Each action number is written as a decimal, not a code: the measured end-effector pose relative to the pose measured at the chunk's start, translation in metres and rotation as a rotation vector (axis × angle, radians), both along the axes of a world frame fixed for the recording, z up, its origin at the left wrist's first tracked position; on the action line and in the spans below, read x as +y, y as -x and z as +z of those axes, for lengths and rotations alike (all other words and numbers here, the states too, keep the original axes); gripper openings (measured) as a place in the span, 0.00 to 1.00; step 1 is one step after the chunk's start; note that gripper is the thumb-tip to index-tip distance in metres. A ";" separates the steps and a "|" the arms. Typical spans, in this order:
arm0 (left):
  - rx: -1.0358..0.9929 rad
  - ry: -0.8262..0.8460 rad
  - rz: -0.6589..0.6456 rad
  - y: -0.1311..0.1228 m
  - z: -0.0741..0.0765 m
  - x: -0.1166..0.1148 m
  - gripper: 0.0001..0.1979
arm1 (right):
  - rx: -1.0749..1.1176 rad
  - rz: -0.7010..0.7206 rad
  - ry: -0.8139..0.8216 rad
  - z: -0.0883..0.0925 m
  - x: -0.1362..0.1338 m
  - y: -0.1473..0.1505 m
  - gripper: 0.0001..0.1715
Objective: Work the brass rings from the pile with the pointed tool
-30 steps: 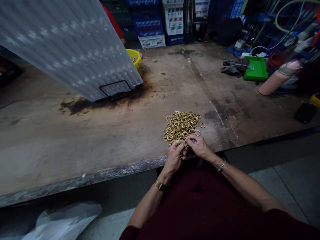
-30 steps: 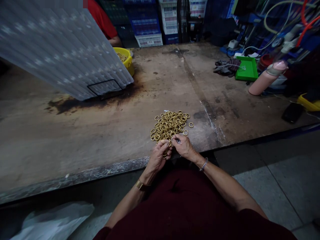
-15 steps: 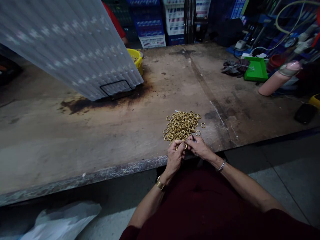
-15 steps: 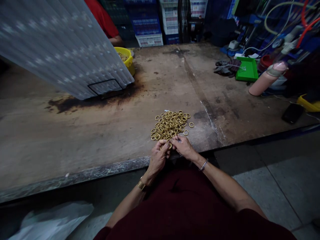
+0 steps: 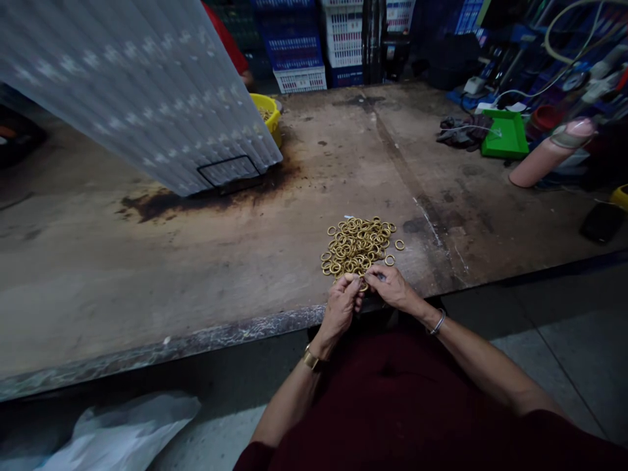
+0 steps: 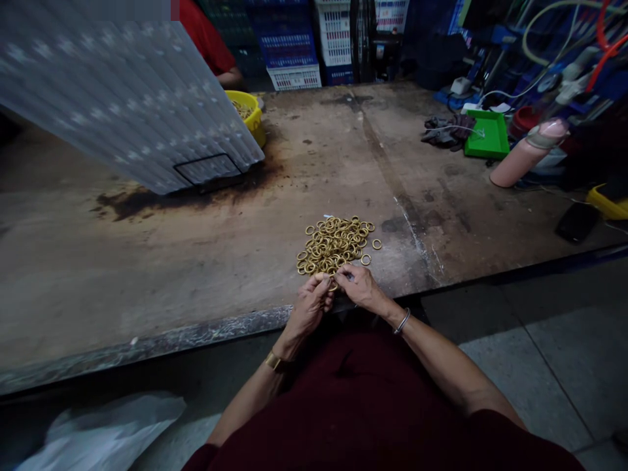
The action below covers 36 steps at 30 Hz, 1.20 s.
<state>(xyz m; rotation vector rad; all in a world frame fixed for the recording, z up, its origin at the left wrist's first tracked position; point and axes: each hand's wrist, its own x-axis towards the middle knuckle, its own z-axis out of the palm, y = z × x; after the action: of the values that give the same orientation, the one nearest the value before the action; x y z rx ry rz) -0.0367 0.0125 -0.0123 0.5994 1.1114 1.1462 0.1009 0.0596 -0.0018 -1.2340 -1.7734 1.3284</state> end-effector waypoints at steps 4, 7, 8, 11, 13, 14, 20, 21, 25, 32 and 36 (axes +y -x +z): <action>0.177 -0.077 0.027 -0.002 0.002 -0.002 0.20 | 0.185 -0.072 0.421 -0.001 -0.005 0.005 0.18; 0.199 -0.078 0.003 -0.004 0.003 -0.003 0.20 | 0.292 -0.115 0.557 -0.004 -0.006 0.006 0.20; 0.170 -0.071 -0.005 -0.004 0.003 -0.003 0.20 | 0.303 -0.122 0.551 -0.004 -0.006 0.005 0.20; 0.040 -0.030 -0.028 -0.005 0.003 -0.002 0.22 | 0.247 -0.117 0.449 -0.006 -0.002 0.002 0.20; -0.003 -0.003 -0.044 -0.005 0.003 -0.002 0.22 | 0.180 -0.110 0.316 -0.005 0.001 0.001 0.18; 0.000 0.002 -0.048 -0.005 0.003 -0.002 0.22 | 0.148 -0.108 0.244 -0.005 0.002 0.002 0.17; 0.105 -0.036 -0.067 -0.005 0.002 -0.003 0.21 | 0.050 -0.104 0.074 -0.005 0.004 0.003 0.15; 0.106 -0.039 -0.070 -0.005 0.002 -0.003 0.21 | 0.051 -0.100 0.077 -0.006 0.004 0.003 0.15; 0.039 -0.047 -0.073 -0.005 0.002 -0.003 0.20 | 0.058 -0.085 0.076 -0.008 0.003 0.001 0.15; -0.033 -0.026 -0.037 -0.007 0.005 -0.002 0.21 | 0.048 -0.101 -0.058 -0.011 0.002 0.002 0.12; -0.026 -0.030 -0.028 -0.008 0.005 -0.003 0.21 | 0.056 -0.090 -0.018 -0.009 0.002 0.001 0.13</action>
<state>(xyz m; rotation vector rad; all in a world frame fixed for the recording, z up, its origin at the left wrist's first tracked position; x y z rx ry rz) -0.0292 0.0091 -0.0076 0.6203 1.0624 1.1458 0.0995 0.0615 -0.0106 -1.2397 -1.6686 1.2807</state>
